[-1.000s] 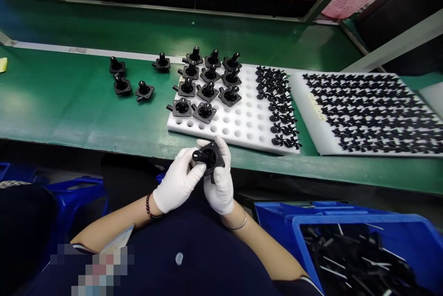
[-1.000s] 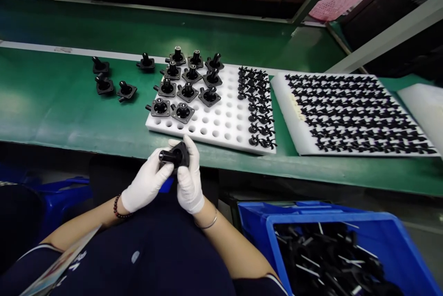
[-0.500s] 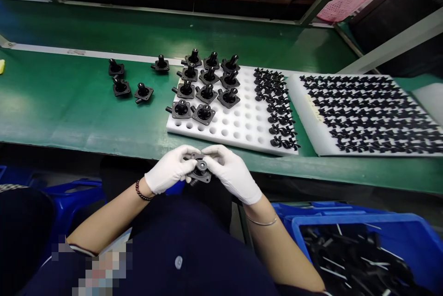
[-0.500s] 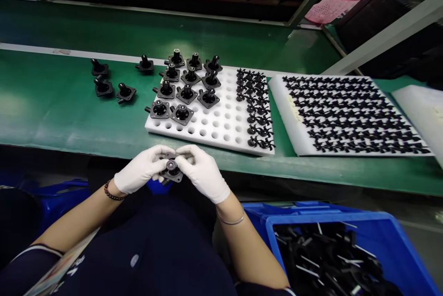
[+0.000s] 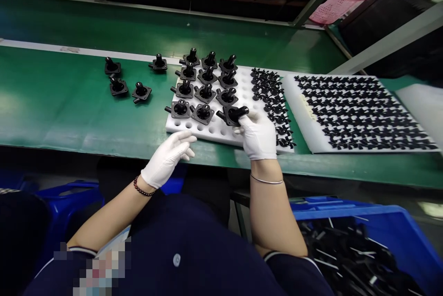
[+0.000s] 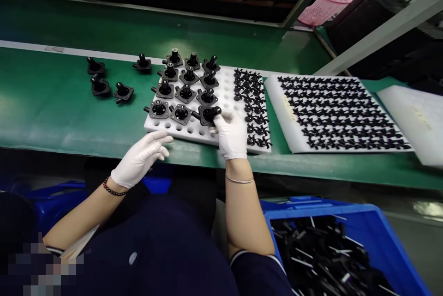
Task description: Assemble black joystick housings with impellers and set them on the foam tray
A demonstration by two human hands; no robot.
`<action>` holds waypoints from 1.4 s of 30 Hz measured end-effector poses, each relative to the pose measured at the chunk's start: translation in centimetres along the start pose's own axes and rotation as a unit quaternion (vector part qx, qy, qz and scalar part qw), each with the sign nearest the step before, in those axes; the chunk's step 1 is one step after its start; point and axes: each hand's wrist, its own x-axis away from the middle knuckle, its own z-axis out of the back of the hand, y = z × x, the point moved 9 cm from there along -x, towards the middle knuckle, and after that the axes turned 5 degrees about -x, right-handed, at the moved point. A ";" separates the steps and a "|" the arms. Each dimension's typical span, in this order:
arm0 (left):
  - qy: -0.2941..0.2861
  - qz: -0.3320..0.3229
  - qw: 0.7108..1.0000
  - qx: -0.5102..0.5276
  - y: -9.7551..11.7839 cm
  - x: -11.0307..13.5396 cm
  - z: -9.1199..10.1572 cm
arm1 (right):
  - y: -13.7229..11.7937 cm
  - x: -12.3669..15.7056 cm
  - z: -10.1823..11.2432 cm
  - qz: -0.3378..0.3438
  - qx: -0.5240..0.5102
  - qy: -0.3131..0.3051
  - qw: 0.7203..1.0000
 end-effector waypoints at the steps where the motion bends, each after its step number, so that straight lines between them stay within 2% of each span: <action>1: 0.006 -0.001 1.000 0.001 0.0 0.1 0.3 | 0.2 -0.3 -0.1 -0.017 0.012 0.010 1.000; 4: 0.020 -0.013 1.000 0.000 0.2 0.4 1.3 | 0.3 -0.1 -0.4 -0.070 0.068 0.024 0.995; 8: 0.035 -0.035 0.999 -0.013 0.5 0.6 2.5 | -0.7 0.3 -0.2 -0.085 0.196 0.021 0.977; 13: 0.047 -0.049 0.997 -0.049 0.2 0.6 3.6 | -1.9 0.2 0.2 -0.079 0.370 0.034 0.925; 16: 0.039 -0.049 0.996 -0.062 0.0 0.5 3.4 | -2.8 0.6 -0.2 -0.093 0.453 0.042 0.886; 18: 0.029 -0.048 0.996 -0.069 0.1 0.4 3.0 | -3.4 1.2 -0.5 -0.090 0.481 0.050 0.870; 20: 0.024 -0.045 0.996 -0.077 0.1 0.5 2.7 | -3.8 1.7 -0.8 -0.078 0.483 0.039 0.871; 24: 0.026 -0.042 0.995 -0.085 0.1 0.6 2.7 | -4.1 2.2 -2.0 0.003 0.429 -0.045 0.902; 26: 0.028 -0.042 0.995 -0.088 0.0 0.6 2.9 | -4.2 2.0 -2.3 0.037 0.408 -0.059 0.910; 29: 0.021 -0.044 0.994 -0.099 0.1 0.6 2.7 | -3.8 1.6 -2.5 0.027 0.425 -0.043 0.904; 32: 0.005 -0.053 0.989 -0.141 0.8 0.9 1.4 | -4.0 2.5 -2.5 0.009 0.441 -0.058 0.896; 34: -0.023 -0.055 0.978 -0.200 1.2 0.9 -0.3 | -5.3 4.1 -0.5 0.006 0.442 -0.047 0.896; 35: -0.045 -0.060 0.969 -0.237 1.4 0.7 -1.5 | -6.2 5.1 1.6 0.005 0.448 -0.019 0.894; 37: -0.106 -0.099 0.938 -0.314 1.8 0.2 -4.7 | -8.4 7.7 7.8 -0.017 0.486 0.075 0.871; 38: -0.139 -0.137 0.918 -0.346 2.1 -0.3 -6.6 | -9.2 9.3 11.6 -0.049 0.517 0.129 0.845; 40: -0.200 -0.227 0.868 -0.395 2.5 -1.4 -10.5 | -9.5 12.6 19.2 -0.156 0.584 0.199 0.772; 41: -0.221 -0.268 0.840 -0.417 2.5 -2.1 -12.4 | -8.9 14.1 22.4 -0.206 0.606 0.198 0.742; 42: -0.233 -0.300 0.812 -0.443 2.4 -3.0 -14.2 | -7.9 15.4 25.0 -0.248 0.616 0.186 0.724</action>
